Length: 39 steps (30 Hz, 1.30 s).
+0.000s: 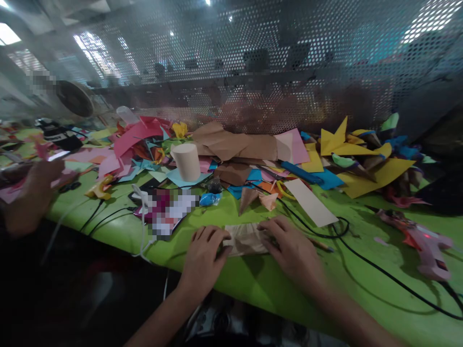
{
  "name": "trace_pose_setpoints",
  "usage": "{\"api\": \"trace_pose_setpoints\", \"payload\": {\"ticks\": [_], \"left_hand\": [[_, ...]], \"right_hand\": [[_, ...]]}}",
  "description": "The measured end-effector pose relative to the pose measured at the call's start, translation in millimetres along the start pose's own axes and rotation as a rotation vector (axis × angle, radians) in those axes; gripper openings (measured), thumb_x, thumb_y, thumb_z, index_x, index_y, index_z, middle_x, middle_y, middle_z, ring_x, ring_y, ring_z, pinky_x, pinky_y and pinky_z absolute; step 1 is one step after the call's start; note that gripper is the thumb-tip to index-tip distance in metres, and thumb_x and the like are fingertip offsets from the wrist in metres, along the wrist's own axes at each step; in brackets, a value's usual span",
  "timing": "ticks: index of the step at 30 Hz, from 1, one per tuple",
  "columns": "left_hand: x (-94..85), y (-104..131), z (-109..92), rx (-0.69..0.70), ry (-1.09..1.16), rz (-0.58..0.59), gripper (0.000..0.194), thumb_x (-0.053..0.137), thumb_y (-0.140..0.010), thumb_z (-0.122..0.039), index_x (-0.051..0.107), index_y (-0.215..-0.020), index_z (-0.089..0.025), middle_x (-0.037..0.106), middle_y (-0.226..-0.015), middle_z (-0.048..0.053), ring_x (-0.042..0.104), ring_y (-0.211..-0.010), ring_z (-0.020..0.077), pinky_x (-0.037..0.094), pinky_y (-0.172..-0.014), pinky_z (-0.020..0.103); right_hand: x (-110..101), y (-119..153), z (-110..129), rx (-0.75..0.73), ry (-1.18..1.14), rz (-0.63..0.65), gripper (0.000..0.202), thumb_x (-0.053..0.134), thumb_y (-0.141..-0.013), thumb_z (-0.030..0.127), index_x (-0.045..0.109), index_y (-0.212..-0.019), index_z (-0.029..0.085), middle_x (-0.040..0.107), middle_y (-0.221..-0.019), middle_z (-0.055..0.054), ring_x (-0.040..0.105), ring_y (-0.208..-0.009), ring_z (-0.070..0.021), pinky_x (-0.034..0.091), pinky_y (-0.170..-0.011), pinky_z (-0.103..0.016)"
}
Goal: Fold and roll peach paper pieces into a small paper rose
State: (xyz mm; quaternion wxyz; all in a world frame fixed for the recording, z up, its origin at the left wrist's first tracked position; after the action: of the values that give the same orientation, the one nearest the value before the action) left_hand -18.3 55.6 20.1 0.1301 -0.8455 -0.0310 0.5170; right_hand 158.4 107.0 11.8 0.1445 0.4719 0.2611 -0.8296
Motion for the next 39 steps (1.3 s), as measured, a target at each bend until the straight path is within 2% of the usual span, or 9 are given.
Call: {"api": "trace_pose_setpoints", "payload": {"ticks": [4, 8, 13, 15, 20, 24, 28, 34, 39], "left_hand": [[-0.5, 4, -5, 0.073, 0.008, 0.046, 0.015, 0.061, -0.088, -0.014, 0.063, -0.097, -0.026, 0.061, -0.099, 0.002, 0.053, -0.096, 0.0227, 0.041, -0.084, 0.04], [-2.1, 7, -6, 0.104, 0.073, 0.082, 0.022, 0.071, -0.083, -0.024, 0.063, -0.104, -0.024, 0.061, -0.109, 0.003, 0.052, -0.104, 0.0251, 0.042, -0.089, 0.043], [-5.2, 3, -3, 0.119, 0.087, 0.071, 0.017, 0.069, -0.084, -0.019, 0.064, -0.1, -0.023, 0.061, -0.117, 0.002, 0.051, -0.11, 0.0245, 0.041, -0.092, 0.041], [-5.2, -2, 0, 0.097, 0.078, 0.074, 0.005, 0.064, -0.088, -0.018, 0.064, -0.091, -0.022, 0.065, -0.106, 0.001, 0.054, -0.103, 0.0226, 0.041, -0.088, 0.039], [-1.6, -17, 9, 0.005, -0.047, 0.088, 0.011, 0.057, -0.092, -0.023, 0.059, -0.081, -0.02, 0.067, -0.086, 0.002, 0.057, -0.09, 0.0233, 0.039, -0.082, 0.04], [3.2, -26, 11, -0.024, -0.093, 0.098, 0.003, 0.059, -0.09, -0.02, 0.059, -0.092, -0.022, 0.069, -0.088, 0.002, 0.059, -0.091, 0.0254, 0.039, -0.082, 0.041], [3.7, -34, 10, 0.014, -0.035, 0.105, 0.025, 0.066, -0.086, -0.026, 0.06, -0.111, -0.025, 0.068, -0.103, 0.003, 0.056, -0.102, 0.0283, 0.04, -0.087, 0.044], [1.5, -41, 6, 0.117, 0.091, 0.142, 0.008, 0.069, -0.085, -0.027, 0.065, -0.088, -0.022, 0.064, -0.102, 0.003, 0.052, -0.103, 0.0241, 0.041, -0.088, 0.038], [5.9, -40, 9, 0.09, 0.021, 0.169, 0.016, 0.057, -0.092, -0.026, 0.061, -0.078, -0.019, 0.064, -0.09, 0.003, 0.055, -0.096, 0.0234, 0.041, -0.084, 0.039]], "right_hand": [[-6, 7, 17, -0.194, 0.05, 0.019, 0.015, 0.056, -0.093, 0.028, 0.067, -0.102, 0.028, 0.064, -0.116, -0.008, 0.062, -0.106, -0.0268, 0.049, -0.085, -0.043], [-5, 12, 19, -0.243, 0.045, 0.069, 0.026, 0.065, -0.088, 0.031, 0.066, -0.113, 0.029, 0.069, -0.116, -0.007, 0.062, -0.108, -0.0279, 0.049, -0.089, -0.046], [-5, 0, 12, -0.142, -0.07, 0.091, 0.018, 0.051, -0.096, 0.029, 0.069, -0.095, 0.025, 0.074, -0.094, -0.005, 0.067, -0.09, -0.0224, 0.052, -0.079, -0.038], [-5, -7, 6, -0.048, -0.089, 0.114, 0.02, 0.049, -0.096, 0.03, 0.067, -0.092, 0.023, 0.073, -0.088, -0.004, 0.067, -0.082, -0.0216, 0.052, -0.072, -0.035], [1, -21, 3, 0.074, -0.046, 0.167, 0.021, 0.045, -0.096, 0.031, 0.063, -0.09, 0.022, 0.07, -0.085, -0.004, 0.066, -0.078, -0.022, 0.049, -0.068, -0.035], [6, -27, 4, 0.052, 0.062, 0.139, 0.022, 0.044, -0.097, 0.03, 0.064, -0.091, 0.021, 0.07, -0.085, -0.006, 0.065, -0.078, -0.0233, 0.047, -0.067, -0.035], [6, -28, 6, 0.005, 0.093, 0.087, 0.022, 0.045, -0.095, 0.027, 0.066, -0.093, 0.021, 0.072, -0.087, -0.007, 0.066, -0.078, -0.0235, 0.048, -0.069, -0.035], [3, -25, 1, 0.029, 0.032, 0.096, 0.018, 0.046, -0.095, 0.026, 0.063, -0.09, 0.022, 0.07, -0.084, -0.005, 0.064, -0.076, -0.022, 0.048, -0.067, -0.034], [5, -22, -1, 0.015, 0.052, 0.094, 0.018, 0.046, -0.096, 0.027, 0.062, -0.091, 0.022, 0.068, -0.086, -0.006, 0.064, -0.079, -0.0227, 0.048, -0.071, -0.035]]}}
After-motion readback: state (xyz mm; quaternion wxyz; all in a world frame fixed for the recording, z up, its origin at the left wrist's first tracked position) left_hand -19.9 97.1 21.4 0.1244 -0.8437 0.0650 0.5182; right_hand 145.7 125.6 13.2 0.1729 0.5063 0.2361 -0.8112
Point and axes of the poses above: each hand's wrist, its own y-axis away from the middle knuckle, its own x-axis out of the palm, z = x × y, the point moved 9 cm from there along -y, towards the middle knuckle
